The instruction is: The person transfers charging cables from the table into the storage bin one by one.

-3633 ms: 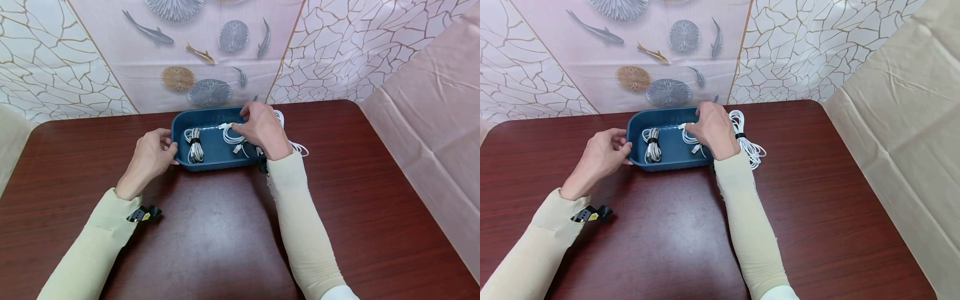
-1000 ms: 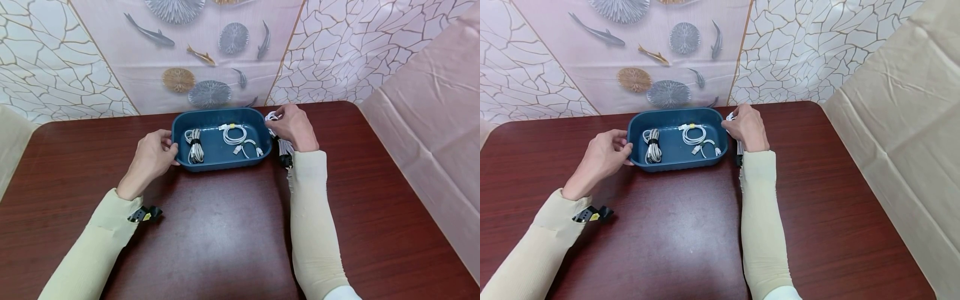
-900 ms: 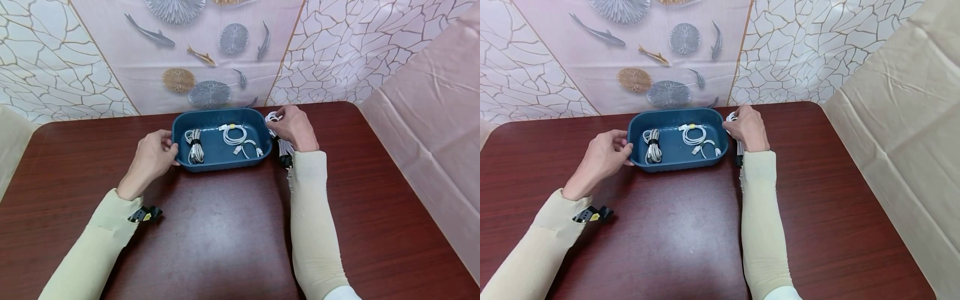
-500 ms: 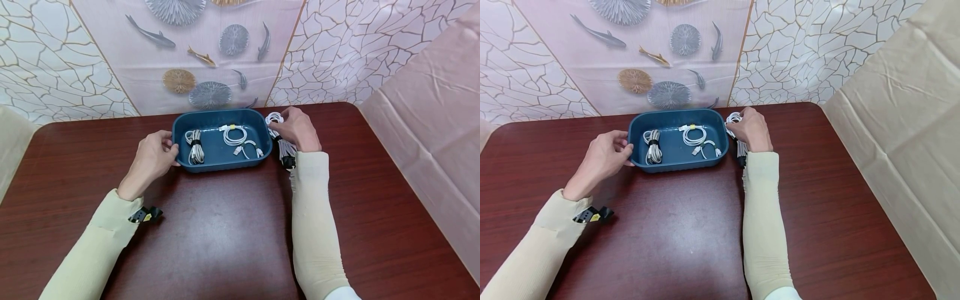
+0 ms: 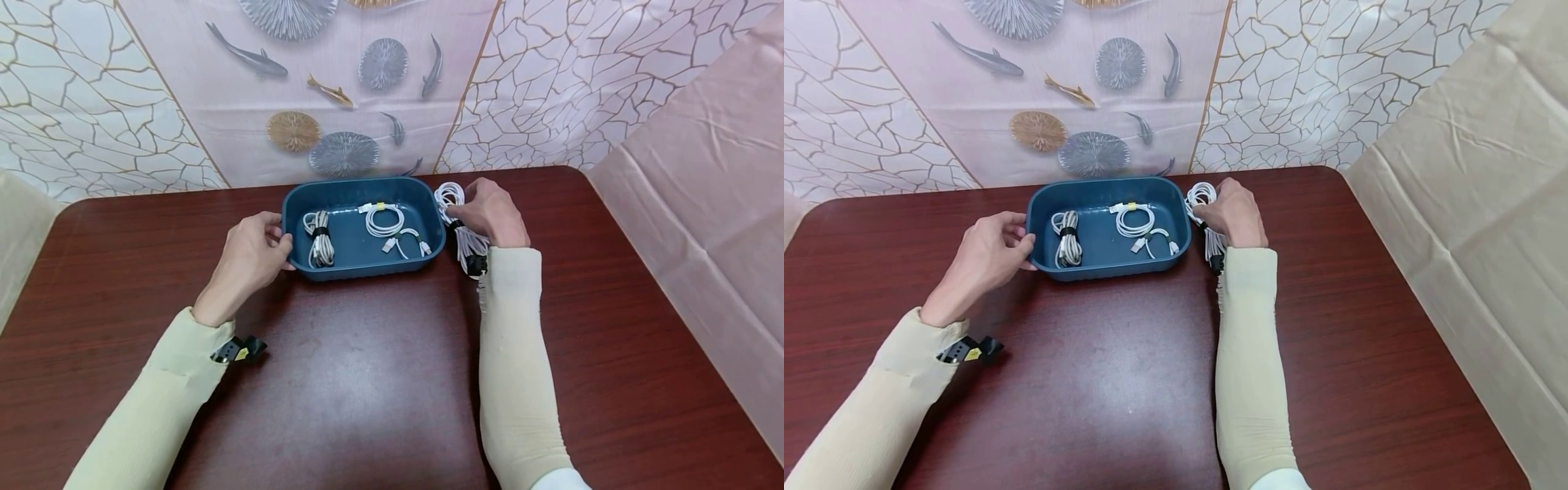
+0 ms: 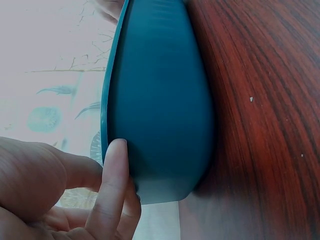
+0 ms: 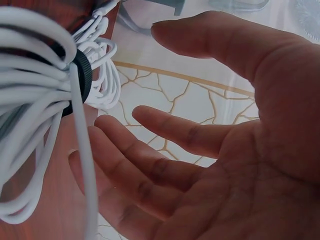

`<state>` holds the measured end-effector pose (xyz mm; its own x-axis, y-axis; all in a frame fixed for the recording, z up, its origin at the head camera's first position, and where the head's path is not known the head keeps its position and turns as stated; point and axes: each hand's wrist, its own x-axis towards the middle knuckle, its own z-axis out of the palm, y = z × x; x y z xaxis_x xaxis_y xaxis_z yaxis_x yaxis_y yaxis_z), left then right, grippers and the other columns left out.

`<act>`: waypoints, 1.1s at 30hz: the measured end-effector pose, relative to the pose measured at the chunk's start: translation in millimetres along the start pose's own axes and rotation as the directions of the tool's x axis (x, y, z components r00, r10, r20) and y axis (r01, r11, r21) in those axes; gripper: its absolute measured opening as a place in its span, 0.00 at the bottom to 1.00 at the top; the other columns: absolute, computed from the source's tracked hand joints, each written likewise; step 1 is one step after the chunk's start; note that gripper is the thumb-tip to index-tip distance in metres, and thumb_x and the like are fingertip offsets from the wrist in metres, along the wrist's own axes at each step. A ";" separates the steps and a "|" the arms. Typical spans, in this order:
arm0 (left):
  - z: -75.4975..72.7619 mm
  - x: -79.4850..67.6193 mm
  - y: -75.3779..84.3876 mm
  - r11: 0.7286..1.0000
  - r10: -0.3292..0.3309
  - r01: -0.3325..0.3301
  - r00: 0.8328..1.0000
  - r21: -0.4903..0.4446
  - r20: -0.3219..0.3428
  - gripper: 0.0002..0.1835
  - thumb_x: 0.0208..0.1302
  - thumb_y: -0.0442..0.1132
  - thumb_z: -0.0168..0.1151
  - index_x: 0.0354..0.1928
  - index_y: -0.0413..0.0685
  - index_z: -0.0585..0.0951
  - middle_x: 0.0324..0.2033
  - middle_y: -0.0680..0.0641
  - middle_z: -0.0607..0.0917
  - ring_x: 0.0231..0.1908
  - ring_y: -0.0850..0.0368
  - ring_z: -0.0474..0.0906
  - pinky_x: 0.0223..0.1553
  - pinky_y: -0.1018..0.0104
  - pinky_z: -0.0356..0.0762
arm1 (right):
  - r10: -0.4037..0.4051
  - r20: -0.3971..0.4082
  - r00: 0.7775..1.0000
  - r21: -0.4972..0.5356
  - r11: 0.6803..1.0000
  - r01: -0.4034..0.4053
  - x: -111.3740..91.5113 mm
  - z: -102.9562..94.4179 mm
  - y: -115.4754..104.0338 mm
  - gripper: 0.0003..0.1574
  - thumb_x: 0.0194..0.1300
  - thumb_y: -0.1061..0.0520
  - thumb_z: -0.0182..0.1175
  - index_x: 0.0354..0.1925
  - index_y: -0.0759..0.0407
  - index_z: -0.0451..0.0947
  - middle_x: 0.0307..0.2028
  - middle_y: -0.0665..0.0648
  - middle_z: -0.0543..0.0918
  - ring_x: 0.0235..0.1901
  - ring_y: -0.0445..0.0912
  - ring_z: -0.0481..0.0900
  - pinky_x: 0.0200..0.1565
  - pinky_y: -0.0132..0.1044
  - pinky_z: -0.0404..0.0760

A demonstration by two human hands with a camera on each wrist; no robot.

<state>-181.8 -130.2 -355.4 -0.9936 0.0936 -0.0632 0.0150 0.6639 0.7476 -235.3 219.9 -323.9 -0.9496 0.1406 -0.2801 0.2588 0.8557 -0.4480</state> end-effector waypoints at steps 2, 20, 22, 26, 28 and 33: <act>0.0 0.1 0.2 1.000 0.000 0.000 1.000 -0.001 0.001 0.25 0.75 0.36 0.55 0.68 0.30 0.70 0.45 0.36 0.81 0.24 0.63 0.86 0.27 0.76 0.82 | 0.004 0.011 1.000 -0.005 1.000 -0.004 0.8 0.2 0.9 0.39 0.68 0.43 0.61 0.68 0.62 0.66 0.66 0.67 0.73 0.60 0.60 0.72 0.64 0.60 0.74; -0.3 -0.4 -0.1 1.000 0.011 -0.012 1.000 -0.002 -0.005 0.24 0.74 0.35 0.54 0.67 0.29 0.71 0.45 0.36 0.82 0.24 0.63 0.86 0.27 0.78 0.82 | -0.029 0.073 0.997 -0.096 0.995 0.036 7.2 9.4 7.2 0.20 0.67 0.48 0.63 0.47 0.63 0.80 0.42 0.63 0.80 0.44 0.55 0.76 0.45 0.49 0.79; -0.4 -0.4 -0.2 1.000 0.011 -0.011 1.000 -0.003 -0.006 0.24 0.74 0.35 0.54 0.67 0.29 0.71 0.45 0.36 0.82 0.24 0.63 0.86 0.27 0.77 0.82 | -0.041 0.063 0.997 -0.107 0.993 0.048 8.4 11.4 8.3 0.18 0.66 0.48 0.63 0.43 0.62 0.81 0.38 0.62 0.80 0.42 0.54 0.76 0.43 0.48 0.78; -0.5 -0.3 -0.3 1.000 0.008 -0.008 1.000 -0.003 -0.005 0.24 0.74 0.35 0.54 0.67 0.29 0.71 0.45 0.36 0.81 0.24 0.64 0.86 0.27 0.77 0.82 | -0.051 0.049 0.997 -0.119 0.991 0.057 10.1 14.1 10.4 0.16 0.64 0.48 0.64 0.34 0.61 0.80 0.30 0.57 0.77 0.37 0.52 0.76 0.39 0.45 0.77; -0.5 -0.2 -0.1 1.000 0.006 -0.006 1.000 -0.002 -0.004 0.24 0.74 0.35 0.55 0.67 0.29 0.71 0.45 0.36 0.81 0.24 0.64 0.86 0.27 0.77 0.82 | -0.046 0.043 0.998 -0.119 0.992 0.051 11.0 15.1 11.4 0.16 0.64 0.48 0.64 0.30 0.60 0.78 0.26 0.55 0.74 0.35 0.51 0.75 0.37 0.44 0.75; -0.2 -0.1 0.4 1.000 -0.003 0.003 1.000 -0.003 0.003 0.24 0.75 0.36 0.55 0.68 0.30 0.71 0.45 0.36 0.81 0.24 0.64 0.85 0.28 0.76 0.83 | -0.026 0.039 0.999 -0.121 0.992 0.031 12.1 16.6 12.0 0.20 0.66 0.48 0.63 0.25 0.58 0.73 0.22 0.52 0.68 0.31 0.50 0.73 0.32 0.41 0.73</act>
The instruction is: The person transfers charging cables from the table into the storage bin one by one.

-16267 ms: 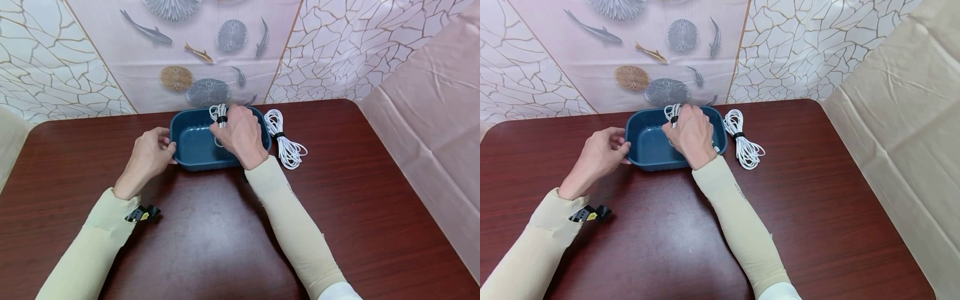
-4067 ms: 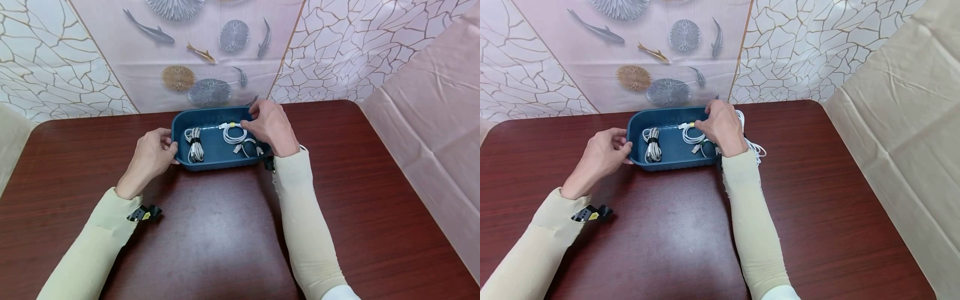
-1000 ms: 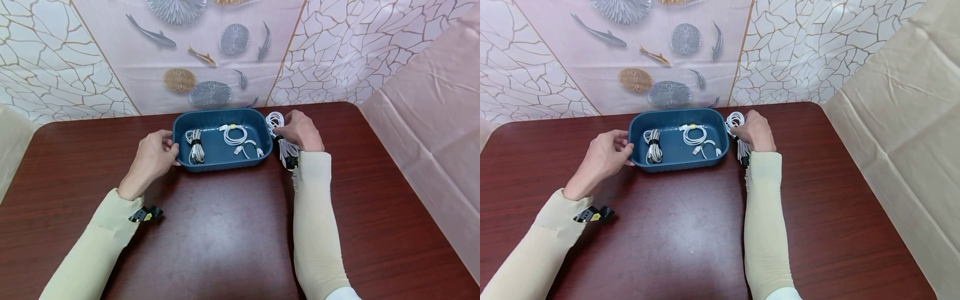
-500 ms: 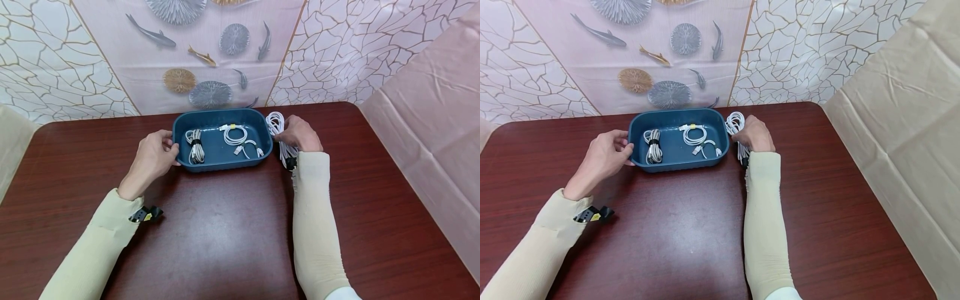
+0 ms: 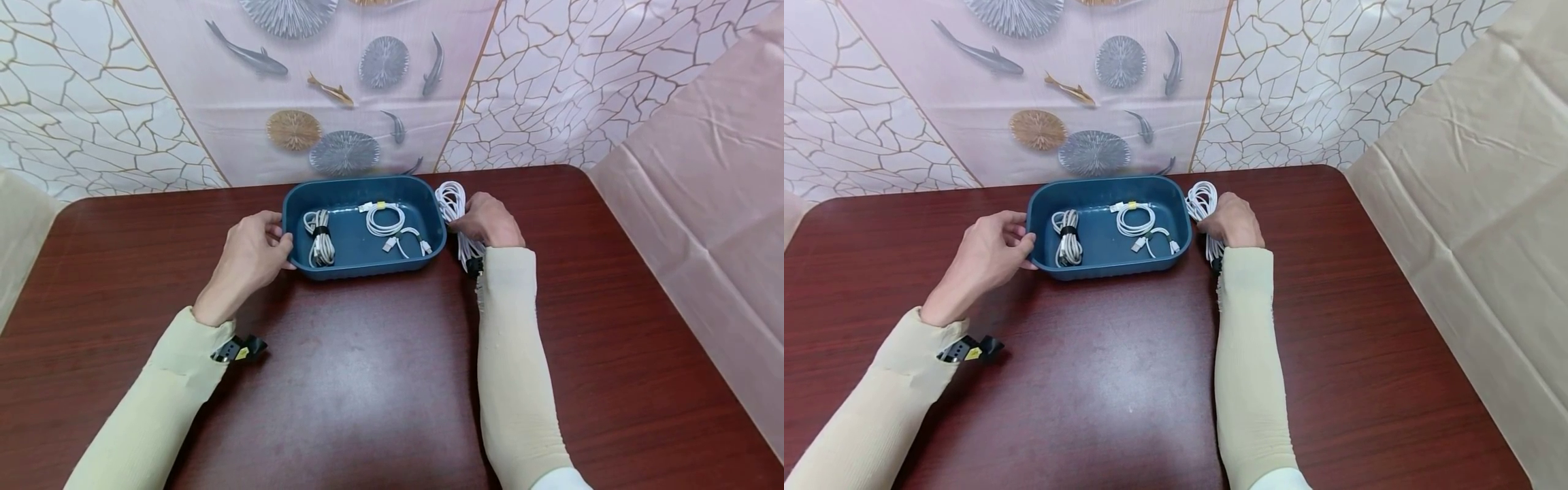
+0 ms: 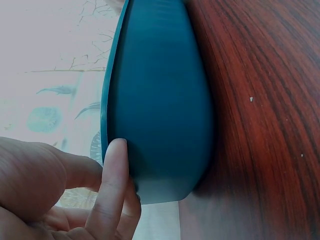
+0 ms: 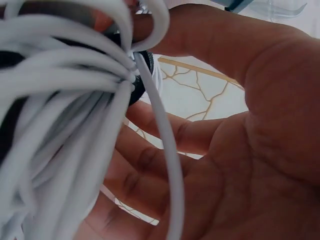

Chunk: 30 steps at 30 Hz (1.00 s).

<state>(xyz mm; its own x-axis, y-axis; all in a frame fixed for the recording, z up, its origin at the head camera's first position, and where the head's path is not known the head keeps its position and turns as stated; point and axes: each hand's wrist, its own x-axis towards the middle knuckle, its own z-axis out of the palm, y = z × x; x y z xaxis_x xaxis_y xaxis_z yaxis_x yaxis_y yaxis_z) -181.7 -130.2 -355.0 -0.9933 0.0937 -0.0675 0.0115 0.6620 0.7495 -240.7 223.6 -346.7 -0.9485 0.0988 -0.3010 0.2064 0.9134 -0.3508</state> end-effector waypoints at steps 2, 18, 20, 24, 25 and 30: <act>0.1 0.0 0.2 1.000 -0.003 0.003 1.000 0.000 0.002 0.24 0.75 0.36 0.55 0.68 0.30 0.70 0.45 0.36 0.81 0.24 0.64 0.85 0.28 0.76 0.83 | 0.005 0.002 1.000 -0.003 1.000 -0.005 0.1 0.0 -0.1 0.20 0.67 0.47 0.62 0.24 0.58 0.72 0.22 0.53 0.68 0.31 0.50 0.73 0.32 0.41 0.73; -0.1 0.0 0.2 1.000 0.006 -0.006 1.000 0.003 -0.007 0.24 0.75 0.36 0.54 0.67 0.30 0.71 0.45 0.36 0.81 0.24 0.64 0.85 0.27 0.77 0.82 | -0.006 -0.015 1.000 0.013 1.000 0.006 -1.2 -4.0 0.2 0.16 0.65 0.49 0.61 0.29 0.60 0.78 0.25 0.56 0.75 0.29 0.49 0.76 0.30 0.39 0.74; 0.0 0.0 0.1 1.000 0.008 -0.008 1.000 0.003 -0.008 0.24 0.75 0.36 0.54 0.67 0.30 0.71 0.44 0.36 0.81 0.24 0.64 0.85 0.27 0.77 0.82 | -0.011 -0.018 1.000 0.017 1.000 0.011 -1.6 -4.6 0.0 0.15 0.65 0.49 0.62 0.31 0.61 0.80 0.26 0.57 0.76 0.29 0.49 0.76 0.31 0.39 0.75; 0.2 0.3 0.3 1.000 0.009 -0.009 1.000 0.003 -0.009 0.24 0.75 0.36 0.54 0.67 0.30 0.71 0.44 0.36 0.81 0.24 0.64 0.86 0.27 0.77 0.82 | -0.016 -0.020 1.000 0.028 0.999 0.017 -2.1 -5.9 0.4 0.16 0.66 0.50 0.62 0.38 0.62 0.83 0.31 0.59 0.78 0.32 0.50 0.77 0.35 0.41 0.76; 0.1 0.3 0.4 1.000 0.008 -0.008 1.000 0.005 -0.009 0.24 0.75 0.36 0.54 0.67 0.30 0.71 0.45 0.36 0.81 0.24 0.64 0.85 0.27 0.77 0.82 | -0.014 -0.020 1.000 0.032 0.999 0.015 -2.5 -6.5 0.3 0.16 0.66 0.50 0.62 0.39 0.63 0.84 0.32 0.59 0.79 0.33 0.50 0.77 0.36 0.41 0.76; 0.0 0.1 0.7 1.000 0.009 -0.009 1.000 0.004 -0.009 0.24 0.75 0.36 0.54 0.67 0.30 0.71 0.44 0.36 0.81 0.24 0.64 0.85 0.27 0.77 0.81 | -0.005 -0.025 1.000 0.045 0.999 0.006 -3.5 -9.6 0.4 0.18 0.67 0.49 0.63 0.44 0.63 0.83 0.39 0.62 0.79 0.38 0.52 0.76 0.39 0.43 0.77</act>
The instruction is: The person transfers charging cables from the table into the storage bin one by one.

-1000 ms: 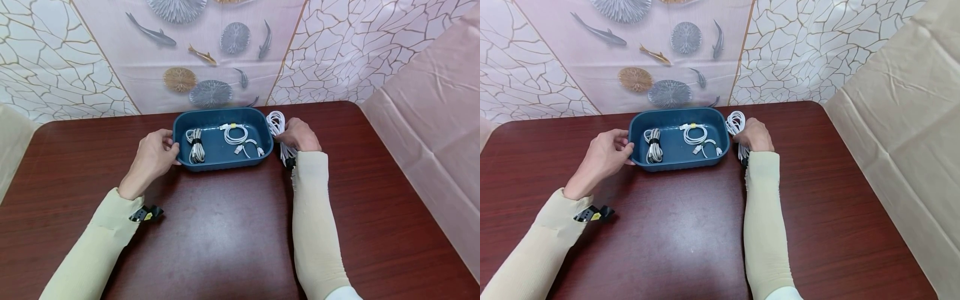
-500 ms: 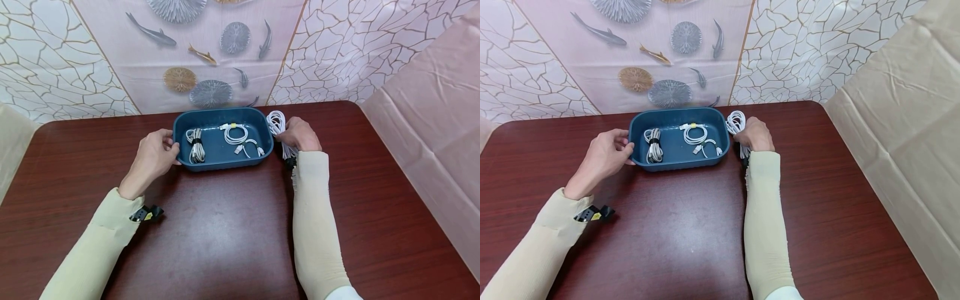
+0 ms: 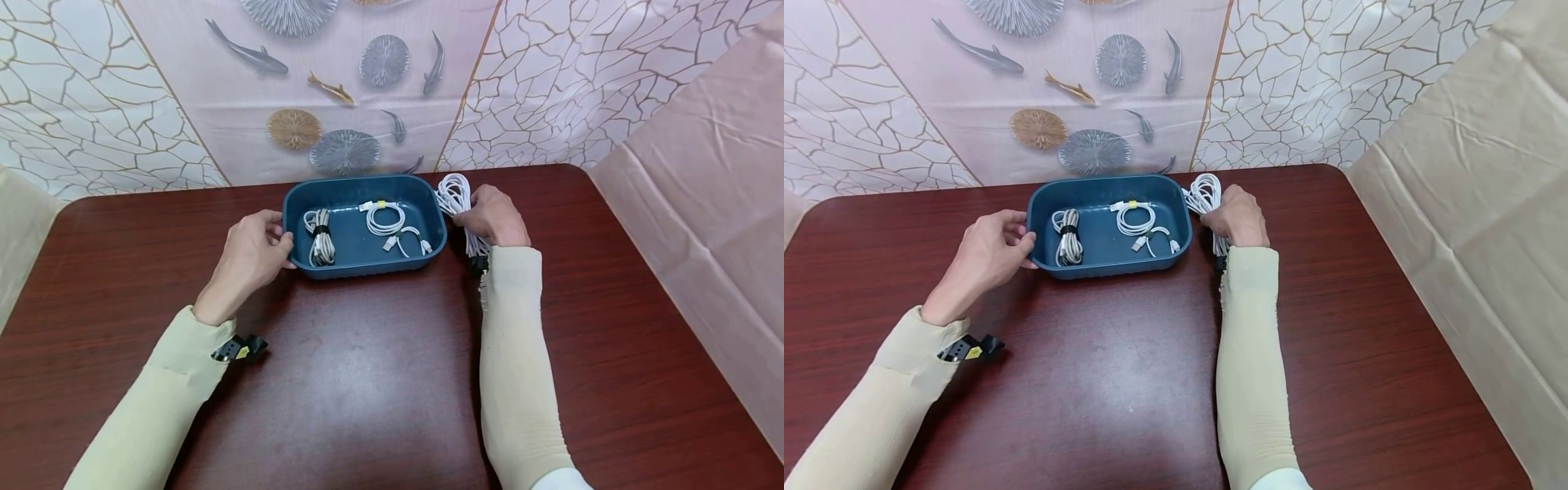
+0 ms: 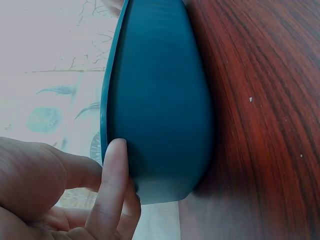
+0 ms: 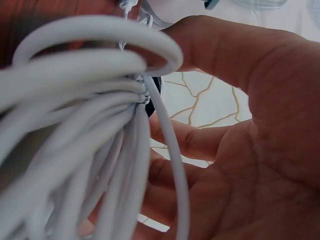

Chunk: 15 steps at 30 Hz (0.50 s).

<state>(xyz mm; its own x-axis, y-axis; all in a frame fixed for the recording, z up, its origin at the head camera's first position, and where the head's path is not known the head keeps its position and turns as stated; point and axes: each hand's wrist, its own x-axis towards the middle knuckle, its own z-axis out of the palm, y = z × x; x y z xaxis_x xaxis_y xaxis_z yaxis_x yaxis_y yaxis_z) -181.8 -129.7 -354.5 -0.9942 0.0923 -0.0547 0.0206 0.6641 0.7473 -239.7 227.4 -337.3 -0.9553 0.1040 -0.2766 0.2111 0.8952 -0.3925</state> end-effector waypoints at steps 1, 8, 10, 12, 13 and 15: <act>0.1 0.0 0.0 1.000 0.001 -0.001 1.000 -0.001 -0.001 0.24 0.75 0.36 0.54 0.67 0.30 0.71 0.44 0.36 0.81 0.24 0.64 0.85 0.27 0.77 0.81 | 0.003 -0.002 1.000 0.002 1.000 -0.003 -0.4 -0.8 -0.3 0.18 0.67 0.49 0.63 0.44 0.63 0.82 0.40 0.62 0.79 0.38 0.52 0.76 0.39 0.43 0.77; 0.0 0.1 -0.3 1.000 0.002 -0.002 1.000 0.001 -0.002 0.23 0.75 0.36 0.54 0.67 0.30 0.71 0.44 0.36 0.81 0.24 0.64 0.85 0.27 0.77 0.81 | 0.026 -0.035 0.999 0.033 0.999 -0.025 -3.4 -5.3 -1.1 0.24 0.67 0.49 0.61 0.52 0.65 0.76 0.47 0.66 0.79 0.43 0.55 0.77 0.44 0.46 0.80; 0.0 0.1 -0.4 1.000 0.003 -0.003 1.000 0.002 -0.002 0.24 0.75 0.36 0.54 0.67 0.30 0.71 0.44 0.36 0.81 0.24 0.64 0.85 0.27 0.78 0.81 | 0.028 -0.043 0.999 0.040 0.999 -0.026 -4.3 -6.3 -0.9 0.25 0.67 0.49 0.61 0.54 0.66 0.75 0.48 0.66 0.78 0.44 0.55 0.77 0.44 0.47 0.80; 0.0 0.2 -0.5 1.000 0.001 -0.001 1.000 0.003 0.000 0.24 0.75 0.36 0.54 0.67 0.30 0.71 0.44 0.36 0.81 0.24 0.64 0.85 0.27 0.78 0.82 | 0.030 -0.055 0.998 0.050 0.998 -0.027 -5.6 -7.4 -0.9 0.27 0.67 0.49 0.61 0.56 0.66 0.75 0.49 0.66 0.78 0.45 0.55 0.76 0.45 0.47 0.80; 0.0 0.3 -0.6 1.000 0.000 0.000 1.000 0.002 0.001 0.24 0.75 0.36 0.54 0.67 0.30 0.71 0.45 0.36 0.81 0.24 0.64 0.85 0.27 0.78 0.82 | 0.031 -0.061 0.998 0.056 0.998 -0.028 -6.6 -8.0 -1.2 0.27 0.67 0.49 0.61 0.57 0.66 0.74 0.49 0.66 0.78 0.45 0.55 0.76 0.45 0.47 0.80; 0.3 0.5 -0.9 1.000 -0.001 0.001 1.000 0.002 0.002 0.24 0.75 0.36 0.54 0.67 0.30 0.71 0.45 0.36 0.81 0.25 0.64 0.85 0.28 0.78 0.82 | 0.030 -0.073 0.997 0.065 0.998 -0.026 -8.0 -9.4 -1.5 0.28 0.66 0.49 0.61 0.58 0.65 0.74 0.50 0.66 0.78 0.45 0.56 0.76 0.45 0.47 0.80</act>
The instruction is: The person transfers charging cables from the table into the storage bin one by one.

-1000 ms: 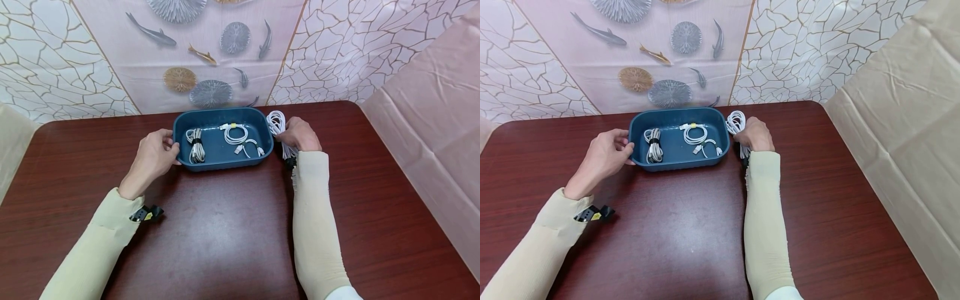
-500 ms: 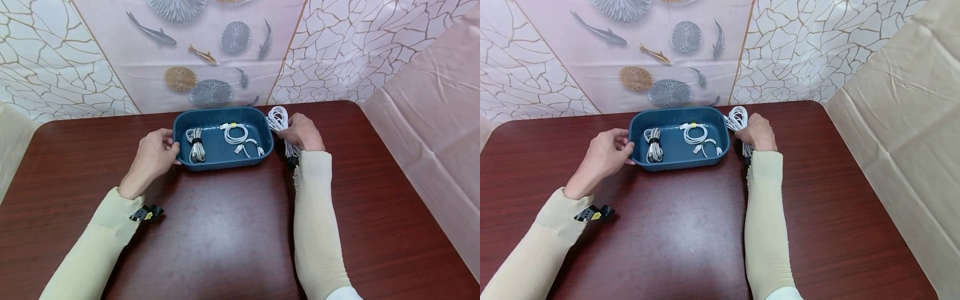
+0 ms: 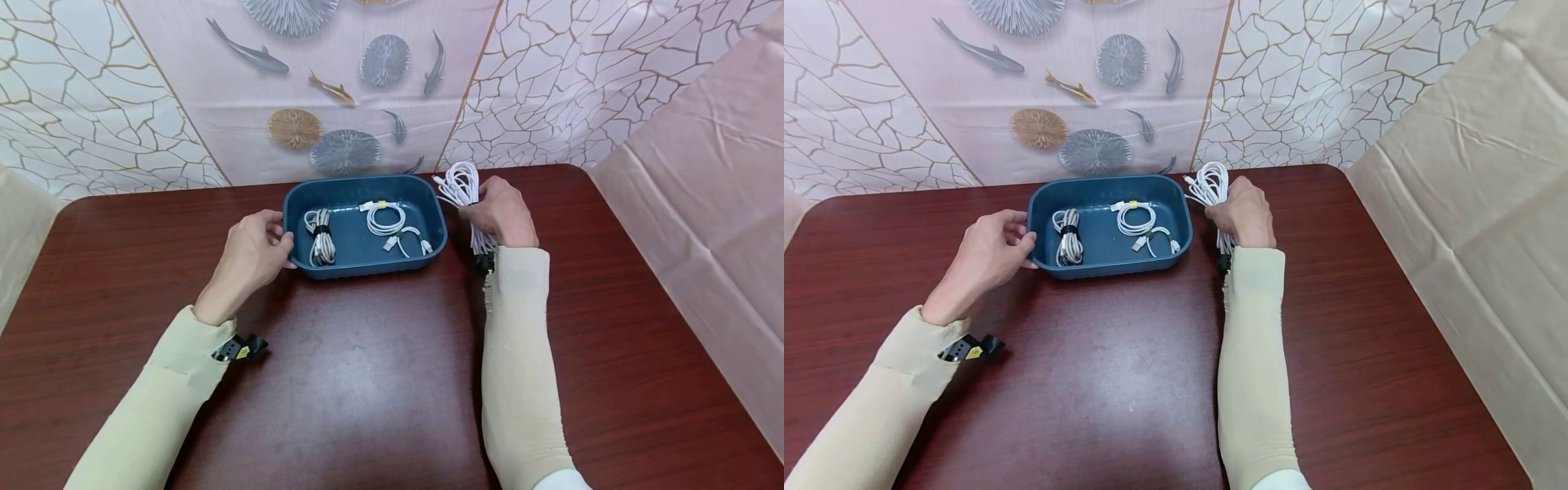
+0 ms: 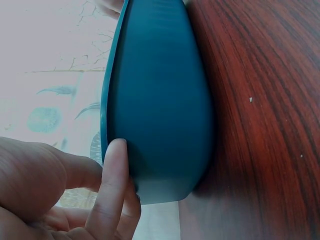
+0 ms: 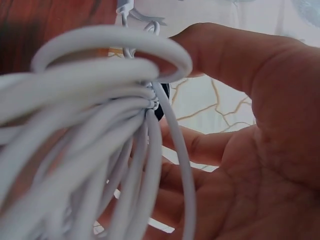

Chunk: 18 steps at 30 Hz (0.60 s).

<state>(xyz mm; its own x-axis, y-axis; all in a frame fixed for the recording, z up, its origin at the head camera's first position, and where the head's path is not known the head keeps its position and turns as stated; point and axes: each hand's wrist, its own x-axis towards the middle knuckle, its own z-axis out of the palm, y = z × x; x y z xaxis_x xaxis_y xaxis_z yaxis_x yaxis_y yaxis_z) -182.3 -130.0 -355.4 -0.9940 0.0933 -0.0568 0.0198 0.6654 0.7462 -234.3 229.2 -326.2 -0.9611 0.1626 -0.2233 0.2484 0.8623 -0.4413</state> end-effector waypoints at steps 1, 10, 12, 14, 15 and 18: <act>0.1 0.1 0.0 1.000 0.000 0.000 1.000 -0.001 0.000 0.24 0.75 0.36 0.54 0.67 0.30 0.71 0.45 0.36 0.81 0.25 0.65 0.85 0.28 0.78 0.82 | 0.000 -0.008 1.000 0.006 1.000 0.000 -1.0 -1.0 -0.5 0.29 0.66 0.49 0.62 0.58 0.65 0.73 0.50 0.66 0.78 0.45 0.56 0.76 0.45 0.47 0.80; 0.7 0.2 -0.6 1.000 0.008 -0.008 1.000 -0.011 -0.002 0.24 0.75 0.36 0.54 0.67 0.29 0.71 0.44 0.36 0.81 0.25 0.64 0.85 0.27 0.77 0.82 | -0.004 -0.052 0.999 0.033 0.999 0.005 -6.9 -9.0 -2.1 0.30 0.65 0.49 0.61 0.60 0.64 0.73 0.51 0.66 0.79 0.47 0.56 0.77 0.45 0.48 0.81; 0.6 0.0 -0.4 1.000 0.008 -0.008 1.000 -0.008 -0.003 0.24 0.75 0.36 0.54 0.67 0.29 0.71 0.44 0.36 0.81 0.25 0.63 0.85 0.27 0.77 0.83 | -0.008 -0.066 0.998 0.040 0.999 0.011 -7.9 -10.1 -2.2 0.31 0.65 0.49 0.61 0.61 0.64 0.72 0.52 0.67 0.79 0.48 0.56 0.77 0.47 0.49 0.81; 0.4 -0.1 -0.3 1.000 0.008 -0.008 1.000 -0.006 -0.005 0.24 0.75 0.36 0.54 0.67 0.29 0.71 0.44 0.36 0.81 0.25 0.63 0.85 0.28 0.77 0.83 | -0.012 -0.078 0.997 0.043 0.999 0.015 -8.8 -10.9 -2.8 0.32 0.65 0.49 0.61 0.61 0.64 0.71 0.52 0.67 0.79 0.49 0.57 0.77 0.49 0.51 0.81; 0.2 -0.1 -0.3 1.000 0.007 -0.007 1.000 -0.004 -0.006 0.24 0.75 0.36 0.54 0.67 0.29 0.71 0.44 0.36 0.81 0.25 0.63 0.85 0.28 0.77 0.83 | -0.014 -0.083 0.996 0.044 0.999 0.018 -8.9 -11.2 -3.0 0.32 0.64 0.49 0.61 0.62 0.64 0.71 0.53 0.68 0.79 0.49 0.57 0.77 0.50 0.51 0.81; 0.1 -0.3 -0.4 1.000 0.008 -0.008 1.000 -0.004 -0.008 0.24 0.75 0.36 0.54 0.67 0.29 0.71 0.44 0.36 0.81 0.25 0.63 0.85 0.28 0.77 0.83 | -0.021 -0.100 0.995 0.045 0.999 0.026 -9.4 -12.2 -3.6 0.33 0.64 0.49 0.60 0.62 0.64 0.71 0.54 0.68 0.79 0.50 0.58 0.77 0.52 0.53 0.80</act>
<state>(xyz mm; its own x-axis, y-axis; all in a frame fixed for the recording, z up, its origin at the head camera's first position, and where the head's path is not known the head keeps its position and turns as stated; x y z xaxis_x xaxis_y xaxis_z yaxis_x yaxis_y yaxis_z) -182.0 -130.2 -355.8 -0.9946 0.0930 -0.0456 0.0275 0.6615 0.7494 -227.6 230.5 -312.0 -0.9734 0.1915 -0.1261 0.2288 0.8439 -0.4853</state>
